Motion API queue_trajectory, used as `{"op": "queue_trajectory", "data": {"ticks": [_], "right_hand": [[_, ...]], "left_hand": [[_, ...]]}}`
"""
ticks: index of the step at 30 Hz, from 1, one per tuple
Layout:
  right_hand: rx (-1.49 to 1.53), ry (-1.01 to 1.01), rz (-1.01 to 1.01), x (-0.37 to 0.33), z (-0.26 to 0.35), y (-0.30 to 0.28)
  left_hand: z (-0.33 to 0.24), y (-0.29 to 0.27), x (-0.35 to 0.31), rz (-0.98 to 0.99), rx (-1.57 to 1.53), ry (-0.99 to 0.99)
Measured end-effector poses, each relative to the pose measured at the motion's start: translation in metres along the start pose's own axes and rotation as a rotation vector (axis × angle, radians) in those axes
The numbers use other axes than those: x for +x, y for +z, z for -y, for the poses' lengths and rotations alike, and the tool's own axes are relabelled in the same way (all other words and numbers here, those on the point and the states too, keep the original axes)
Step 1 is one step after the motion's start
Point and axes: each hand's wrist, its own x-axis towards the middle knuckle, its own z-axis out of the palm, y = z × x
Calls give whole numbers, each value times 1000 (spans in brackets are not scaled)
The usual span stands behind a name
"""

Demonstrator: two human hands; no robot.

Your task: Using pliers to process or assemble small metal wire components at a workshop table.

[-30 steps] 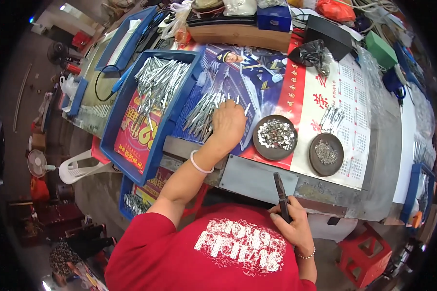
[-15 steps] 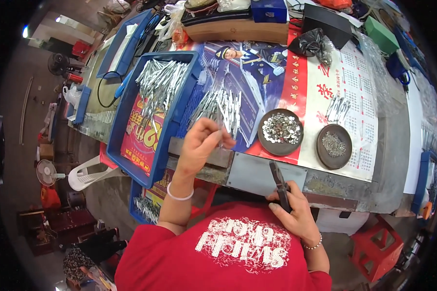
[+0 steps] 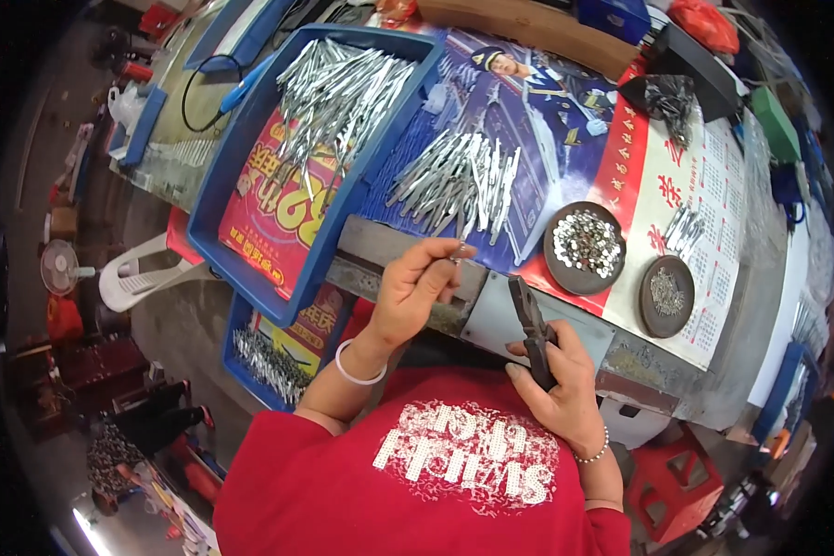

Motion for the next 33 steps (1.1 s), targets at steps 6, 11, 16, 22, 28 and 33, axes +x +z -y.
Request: {"op": "queue_trajectory", "data": {"ticks": [6, 11, 16, 22, 28, 33], "right_hand": [[-155, -27, 6, 18, 10, 1], [-283, -122, -57, 29, 26, -6], [-636, -223, -26, 42, 57, -10], [-534, -372, -142, 45, 54, -12], [-568, -57, 151, 45, 44, -9], [-575, -103, 84, 28, 37, -13]], "left_hand": [[12, 2, 16, 95, 236, 291], [30, -9, 21, 120, 180, 353], [32, -13, 19, 148, 183, 364], [30, -13, 25, 167, 143, 355], [32, -11, 13, 110, 15, 273], [11, -9, -3, 6, -371, -180]]}}
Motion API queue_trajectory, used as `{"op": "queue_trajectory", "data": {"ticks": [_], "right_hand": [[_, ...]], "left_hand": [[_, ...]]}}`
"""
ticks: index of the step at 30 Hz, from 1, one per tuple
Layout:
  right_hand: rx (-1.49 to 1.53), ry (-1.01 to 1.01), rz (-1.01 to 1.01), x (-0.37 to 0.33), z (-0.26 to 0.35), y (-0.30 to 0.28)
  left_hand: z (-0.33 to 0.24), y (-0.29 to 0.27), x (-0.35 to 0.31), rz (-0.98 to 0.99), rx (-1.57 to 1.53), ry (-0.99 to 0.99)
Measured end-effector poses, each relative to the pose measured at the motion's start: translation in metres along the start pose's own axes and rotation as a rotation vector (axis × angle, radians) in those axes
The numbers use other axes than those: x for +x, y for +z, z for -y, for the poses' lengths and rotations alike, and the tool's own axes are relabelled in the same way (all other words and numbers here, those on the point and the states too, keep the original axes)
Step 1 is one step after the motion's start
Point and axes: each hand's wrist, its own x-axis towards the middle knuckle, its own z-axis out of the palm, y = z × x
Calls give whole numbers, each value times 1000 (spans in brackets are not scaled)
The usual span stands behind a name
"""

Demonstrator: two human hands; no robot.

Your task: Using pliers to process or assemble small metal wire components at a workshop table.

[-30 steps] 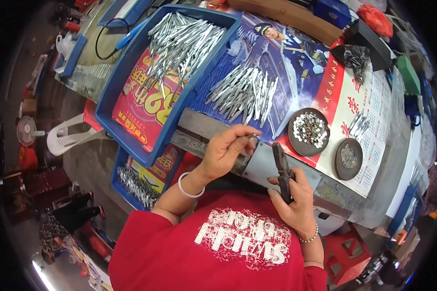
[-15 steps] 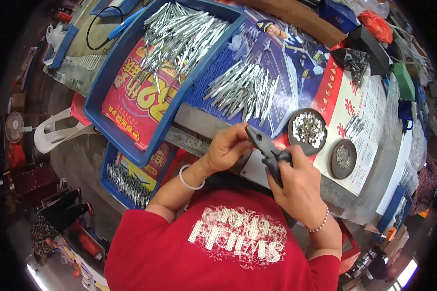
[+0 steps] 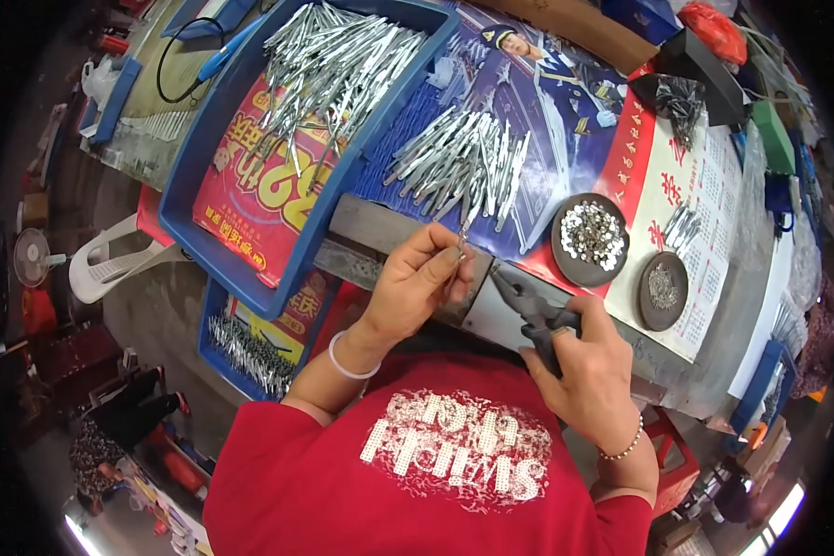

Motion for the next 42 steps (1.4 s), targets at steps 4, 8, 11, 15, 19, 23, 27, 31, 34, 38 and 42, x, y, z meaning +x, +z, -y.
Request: {"op": "queue_trajectory", "data": {"ticks": [4, 8, 11, 15, 19, 23, 27, 31, 34, 38, 42], "right_hand": [[-109, -29, 124, -11, -4, 4], [-129, -56, 159, -17, -8, 5], [-135, -71, 160, -19, -9, 3], [-135, -93, 192, -24, -11, 0], [-136, -88, 216, -29, -14, -1], [-126, -102, 215, -33, -15, -2], [-145, -103, 183, -37, -16, -1], [-169, -83, 190, -42, -18, 3], [-209, -39, 214, -45, -17, 3], [369, 70, 538, -33, -32, -8], [646, 127, 652, -36, -37, -16]], "left_hand": [[-7, 5, -11, -19, -93, -182], [-7, 10, -18, -36, -69, -201], [-6, 12, -22, -8, -45, -234], [-8, 22, -26, 6, 34, -230], [-9, 30, -29, -1, 97, -218], [-7, 33, -31, 4, 165, -200], [-9, 35, -31, 30, 215, -216], [-6, 36, -31, 45, 258, -239], [0, 38, -29, 35, 299, -228], [5, 34, -30, 38, 371, -215], [7, 32, -29, -11, 387, -184]]}}
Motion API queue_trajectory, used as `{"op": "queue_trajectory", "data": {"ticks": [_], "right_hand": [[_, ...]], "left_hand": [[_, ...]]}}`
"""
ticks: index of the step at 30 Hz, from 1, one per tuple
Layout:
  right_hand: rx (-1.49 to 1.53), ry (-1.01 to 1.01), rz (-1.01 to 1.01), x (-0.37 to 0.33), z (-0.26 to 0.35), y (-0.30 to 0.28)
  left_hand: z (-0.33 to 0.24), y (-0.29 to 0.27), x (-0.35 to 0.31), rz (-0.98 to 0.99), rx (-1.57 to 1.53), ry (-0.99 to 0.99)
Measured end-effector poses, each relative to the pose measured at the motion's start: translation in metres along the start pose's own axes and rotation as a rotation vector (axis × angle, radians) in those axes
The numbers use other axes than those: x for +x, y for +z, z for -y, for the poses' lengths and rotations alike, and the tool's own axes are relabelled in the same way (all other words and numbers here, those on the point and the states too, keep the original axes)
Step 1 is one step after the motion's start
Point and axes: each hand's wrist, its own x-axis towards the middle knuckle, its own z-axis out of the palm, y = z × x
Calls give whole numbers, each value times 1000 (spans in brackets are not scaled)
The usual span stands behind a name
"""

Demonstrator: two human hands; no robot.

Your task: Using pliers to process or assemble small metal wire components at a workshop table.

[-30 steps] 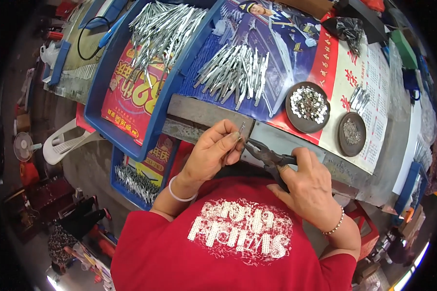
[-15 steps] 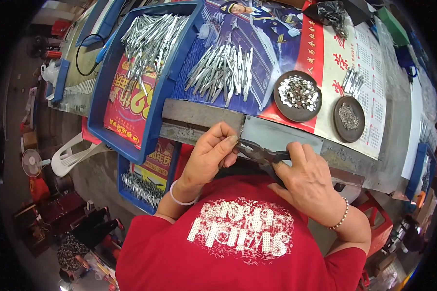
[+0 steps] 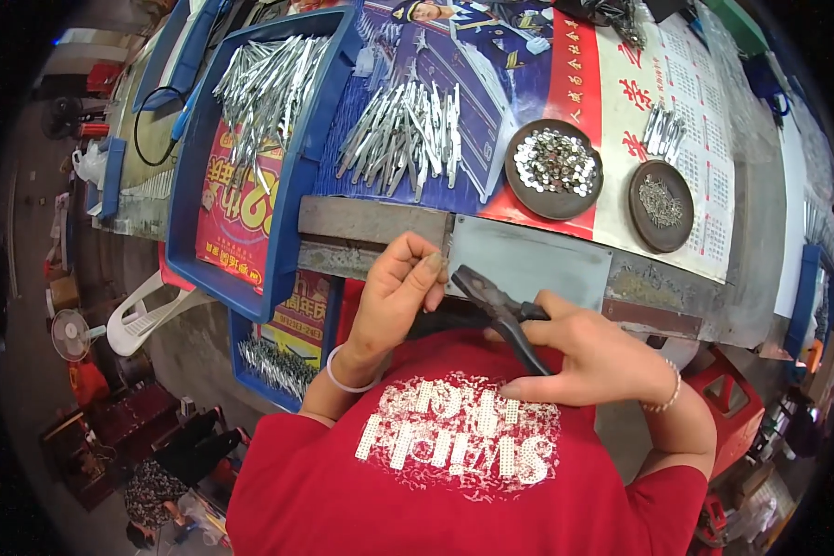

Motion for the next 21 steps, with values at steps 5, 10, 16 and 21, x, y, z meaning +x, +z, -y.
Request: {"op": "queue_trajectory", "data": {"ticks": [5, 10, 16, 21], "right_hand": [[-558, 39, -274, 3, 4, 20], [-665, -24, -385, 10, 2, 26], [-703, -42, -393, 14, 1, 26], [-721, -17, -378, 16, -1, 27]], "left_hand": [[2, -4, 2, -43, -84, 2], [-1, -1, -2, -35, -118, -32], [-1, -3, -1, 23, -105, -30], [-2, -2, 0, 2, -64, -20]]}}
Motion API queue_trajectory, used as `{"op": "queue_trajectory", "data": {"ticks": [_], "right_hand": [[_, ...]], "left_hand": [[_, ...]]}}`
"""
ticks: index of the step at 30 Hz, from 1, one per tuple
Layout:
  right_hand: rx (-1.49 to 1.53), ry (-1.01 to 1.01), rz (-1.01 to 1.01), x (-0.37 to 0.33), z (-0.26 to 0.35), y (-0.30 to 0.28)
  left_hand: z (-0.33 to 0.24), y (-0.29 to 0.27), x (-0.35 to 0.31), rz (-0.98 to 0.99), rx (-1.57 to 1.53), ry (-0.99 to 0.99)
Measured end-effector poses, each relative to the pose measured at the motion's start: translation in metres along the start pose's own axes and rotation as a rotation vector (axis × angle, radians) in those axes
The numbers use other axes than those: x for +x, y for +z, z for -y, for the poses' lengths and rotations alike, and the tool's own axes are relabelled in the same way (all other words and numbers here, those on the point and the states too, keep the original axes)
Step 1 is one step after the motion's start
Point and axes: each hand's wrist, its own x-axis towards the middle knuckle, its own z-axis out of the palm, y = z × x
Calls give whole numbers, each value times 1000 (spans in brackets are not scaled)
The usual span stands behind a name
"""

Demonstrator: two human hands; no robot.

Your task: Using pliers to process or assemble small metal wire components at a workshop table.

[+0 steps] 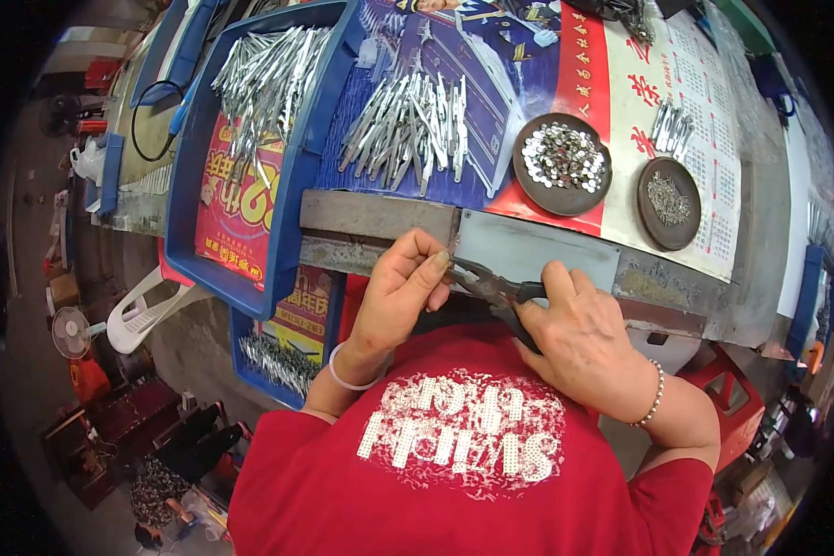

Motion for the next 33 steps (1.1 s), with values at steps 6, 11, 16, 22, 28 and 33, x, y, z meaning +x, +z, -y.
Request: {"op": "queue_trajectory", "data": {"ticks": [6, 11, 16, 22, 28, 33], "right_hand": [[777, 17, 329, 9, -18, -6], [236, -14, 167, 1, -6, -9], [104, 0, 42, 3, -2, -3], [53, -3, 15, 4, -2, 3], [-13, 8, -19, 2, -1, 9], [370, 41, 343, 11, -13, -7]], "left_hand": [[2, -4, 0, -17, 81, 60], [3, -5, 3, -81, -21, 28], [4, -5, 2, -5, -93, -23], [2, -5, 1, 15, -90, -16], [5, -6, 0, 45, -20, -24], [12, -6, 0, 13, 2, 6]]}}
